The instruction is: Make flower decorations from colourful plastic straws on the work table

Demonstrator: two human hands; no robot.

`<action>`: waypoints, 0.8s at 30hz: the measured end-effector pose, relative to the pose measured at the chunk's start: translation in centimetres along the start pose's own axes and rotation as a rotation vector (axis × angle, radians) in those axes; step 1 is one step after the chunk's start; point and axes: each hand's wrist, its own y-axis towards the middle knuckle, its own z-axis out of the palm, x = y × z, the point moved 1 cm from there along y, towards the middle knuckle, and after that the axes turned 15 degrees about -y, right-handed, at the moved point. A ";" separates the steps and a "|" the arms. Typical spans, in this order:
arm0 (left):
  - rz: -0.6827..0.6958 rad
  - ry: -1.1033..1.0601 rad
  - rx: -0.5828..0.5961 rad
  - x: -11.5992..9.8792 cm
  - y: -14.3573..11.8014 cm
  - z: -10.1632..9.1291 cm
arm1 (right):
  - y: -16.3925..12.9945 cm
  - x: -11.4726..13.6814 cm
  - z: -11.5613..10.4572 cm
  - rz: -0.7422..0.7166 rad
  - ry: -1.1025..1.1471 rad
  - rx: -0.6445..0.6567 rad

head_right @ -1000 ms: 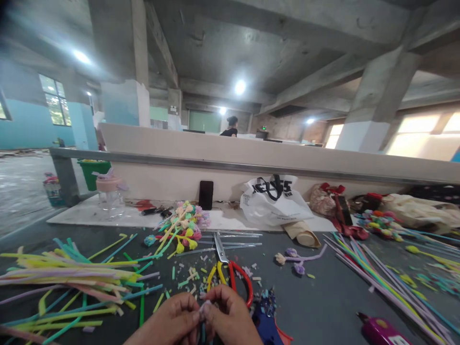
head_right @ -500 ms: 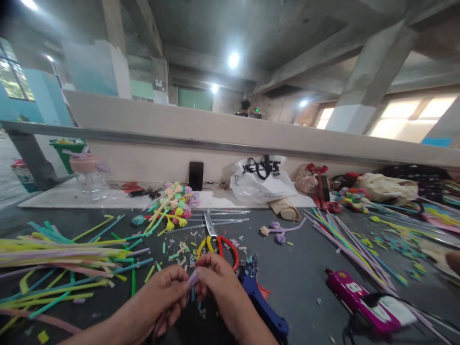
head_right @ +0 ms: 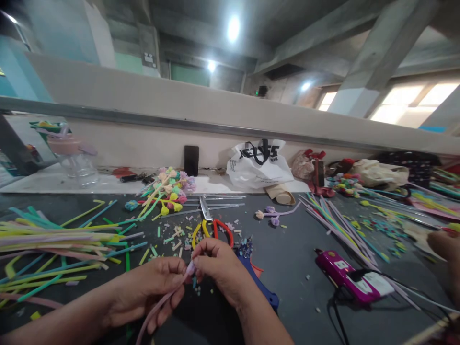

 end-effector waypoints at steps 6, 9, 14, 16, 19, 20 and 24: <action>-0.036 0.002 0.022 0.3 0.0 0.4 | -0.3 0.2 0.3 0.004 -0.027 0.096; 0.010 -0.029 0.008 0.4 0.3 0.4 | -0.4 0.3 0.3 -0.043 -0.027 0.123; 0.116 -0.023 -0.086 0.4 0.5 0.2 | -0.2 0.3 0.1 -0.071 0.042 0.071; 0.168 0.005 -0.139 0.4 0.5 0.3 | -0.1 0.2 0.1 -0.069 0.029 0.035; 0.240 0.108 -0.236 0.5 0.7 0.5 | 0.0 0.0 0.1 -0.075 -0.029 0.010; 0.258 0.158 -0.280 0.6 0.9 0.6 | 0.1 -0.2 0.1 -0.076 -0.047 0.009; 0.291 0.288 -0.403 1.0 1.3 1.0 | 0.2 -0.6 0.0 -0.079 -0.088 0.020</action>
